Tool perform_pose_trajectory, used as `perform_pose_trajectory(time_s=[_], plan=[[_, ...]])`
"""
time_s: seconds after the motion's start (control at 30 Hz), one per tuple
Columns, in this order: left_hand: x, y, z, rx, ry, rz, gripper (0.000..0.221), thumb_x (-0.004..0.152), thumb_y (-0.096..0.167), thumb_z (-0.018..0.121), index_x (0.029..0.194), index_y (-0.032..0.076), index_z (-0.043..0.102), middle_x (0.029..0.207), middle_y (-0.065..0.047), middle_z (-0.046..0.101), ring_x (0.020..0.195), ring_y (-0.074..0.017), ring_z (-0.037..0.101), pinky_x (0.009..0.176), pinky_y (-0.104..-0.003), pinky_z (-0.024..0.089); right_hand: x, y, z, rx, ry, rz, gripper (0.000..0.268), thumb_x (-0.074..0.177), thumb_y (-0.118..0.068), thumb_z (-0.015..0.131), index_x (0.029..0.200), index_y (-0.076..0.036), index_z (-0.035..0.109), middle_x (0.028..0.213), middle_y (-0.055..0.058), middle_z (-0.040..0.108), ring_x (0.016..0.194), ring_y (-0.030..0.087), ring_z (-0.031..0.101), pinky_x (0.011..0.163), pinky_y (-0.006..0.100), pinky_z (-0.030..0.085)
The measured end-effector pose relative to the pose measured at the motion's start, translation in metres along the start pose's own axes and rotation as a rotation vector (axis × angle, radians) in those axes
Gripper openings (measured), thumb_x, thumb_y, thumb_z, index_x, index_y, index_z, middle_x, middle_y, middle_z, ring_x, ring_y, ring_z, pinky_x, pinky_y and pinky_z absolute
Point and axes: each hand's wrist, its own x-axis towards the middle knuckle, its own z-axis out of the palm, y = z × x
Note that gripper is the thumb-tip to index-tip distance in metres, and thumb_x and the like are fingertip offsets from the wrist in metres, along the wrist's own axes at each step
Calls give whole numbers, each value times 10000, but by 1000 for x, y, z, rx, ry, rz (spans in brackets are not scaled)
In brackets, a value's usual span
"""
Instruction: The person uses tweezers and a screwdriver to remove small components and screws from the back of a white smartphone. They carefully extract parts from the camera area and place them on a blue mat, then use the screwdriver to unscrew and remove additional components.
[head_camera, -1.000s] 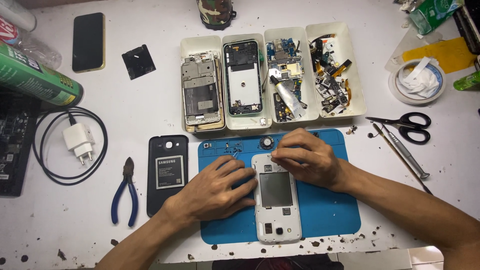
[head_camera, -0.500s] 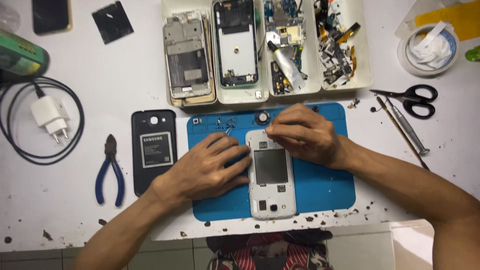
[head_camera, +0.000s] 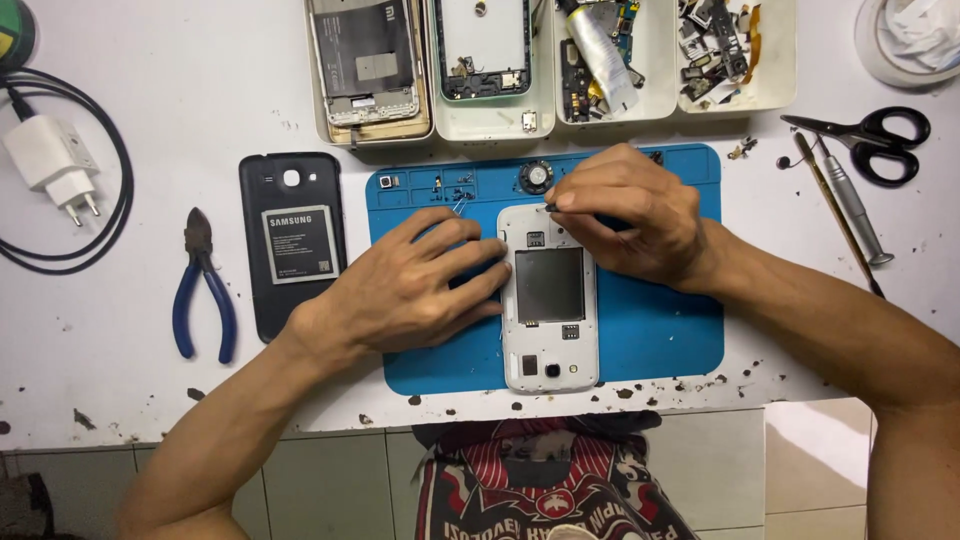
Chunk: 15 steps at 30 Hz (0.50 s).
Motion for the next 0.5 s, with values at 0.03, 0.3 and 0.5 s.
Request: perform_pose_trajectory(time_s=[0.03, 0.3, 0.5], plan=[[0, -4, -2, 0, -1, -1, 262, 941, 327, 766, 1047, 89, 787, 1026, -137, 738, 1030, -286, 671, 970, -466, 537, 1, 0, 0, 1, 1, 1, 213, 889, 142, 754, 1066, 24, 740, 926, 203, 765, 773, 348, 712, 673, 451, 602], [-16, -24, -15, 224, 48, -158, 201, 972, 52, 663, 1128, 120, 768, 903, -61, 692, 726, -199, 632, 612, -299, 536, 0, 2, -7, -53, -28, -6, 175, 904, 152, 775, 1031, 36, 748, 879, 175, 698, 757, 337, 665, 722, 463, 604], [-4, -13, -34, 107, -185, -425, 178, 978, 266, 740, 966, 88, 754, 659, -54, 643, 520, -176, 590, 428, -288, 448, 0, 2, -3, -47, -11, 7, 253, 886, 197, 760, 1061, 13, 769, 872, 154, 714, 754, 340, 676, 693, 444, 590]])
